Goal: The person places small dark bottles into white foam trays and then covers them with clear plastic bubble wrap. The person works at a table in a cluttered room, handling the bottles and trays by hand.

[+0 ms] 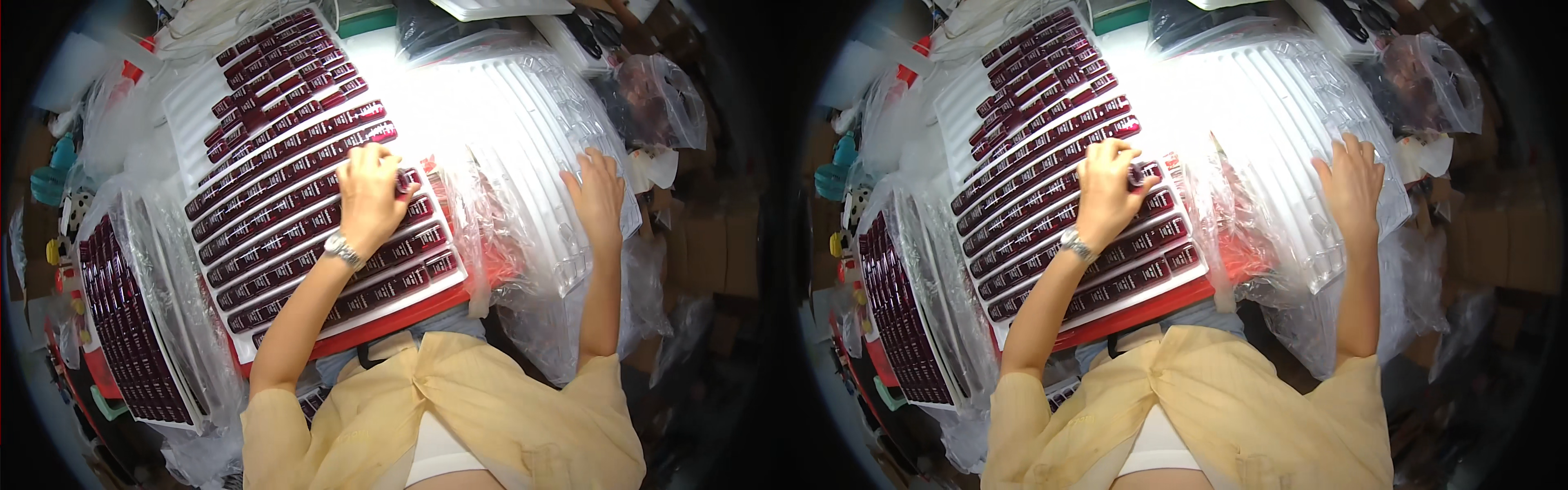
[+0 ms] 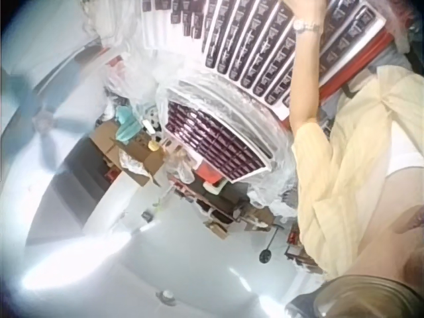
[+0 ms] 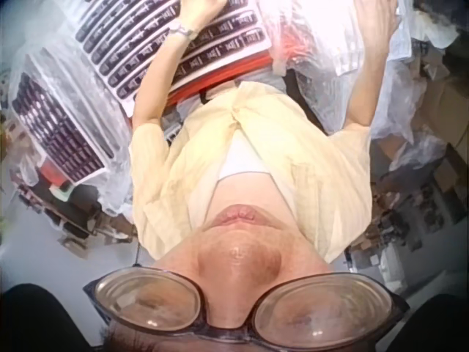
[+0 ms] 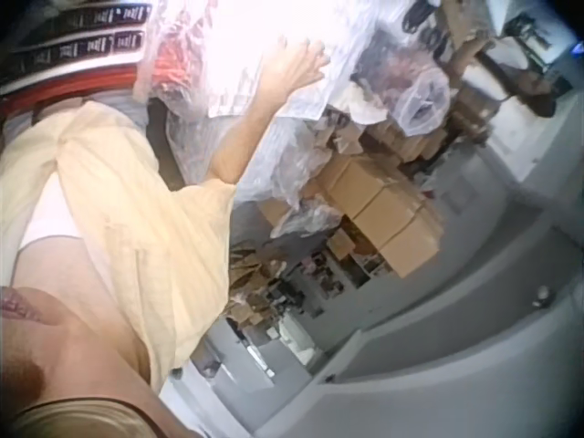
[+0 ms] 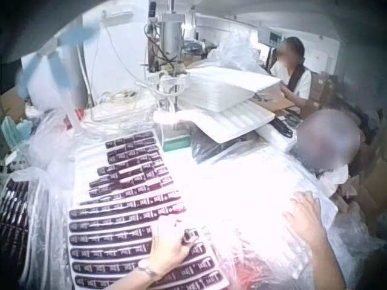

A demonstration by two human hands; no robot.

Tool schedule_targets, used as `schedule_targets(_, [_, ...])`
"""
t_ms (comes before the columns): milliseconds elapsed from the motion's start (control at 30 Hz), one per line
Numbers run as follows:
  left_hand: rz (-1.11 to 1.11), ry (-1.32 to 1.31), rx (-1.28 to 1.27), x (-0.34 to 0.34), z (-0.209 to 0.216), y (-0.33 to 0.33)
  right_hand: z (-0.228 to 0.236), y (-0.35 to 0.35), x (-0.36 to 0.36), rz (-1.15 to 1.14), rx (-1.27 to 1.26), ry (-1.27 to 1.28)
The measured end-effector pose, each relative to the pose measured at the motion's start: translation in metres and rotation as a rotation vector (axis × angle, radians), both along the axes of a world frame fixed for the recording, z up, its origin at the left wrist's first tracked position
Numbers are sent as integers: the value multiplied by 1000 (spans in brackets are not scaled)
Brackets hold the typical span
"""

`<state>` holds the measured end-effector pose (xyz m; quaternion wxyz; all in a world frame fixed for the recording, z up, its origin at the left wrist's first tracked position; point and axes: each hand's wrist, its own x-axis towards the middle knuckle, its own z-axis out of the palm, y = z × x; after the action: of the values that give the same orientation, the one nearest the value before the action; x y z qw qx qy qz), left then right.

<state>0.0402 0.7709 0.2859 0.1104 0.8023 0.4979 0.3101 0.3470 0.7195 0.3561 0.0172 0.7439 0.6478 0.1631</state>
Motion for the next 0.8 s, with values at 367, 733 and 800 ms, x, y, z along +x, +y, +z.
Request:
schedule_targets(367, [-226,-706,-424,-11,15,-15,-9,5,-21,224,60,485])
schedule_targets(733, [-160,-881,-756,-12,30,-52,-25,1,18,187,297,725])
schedule_targets(800, [-208,-735,-541,-6,33,-52,-5,2,-15,247,255,1175])
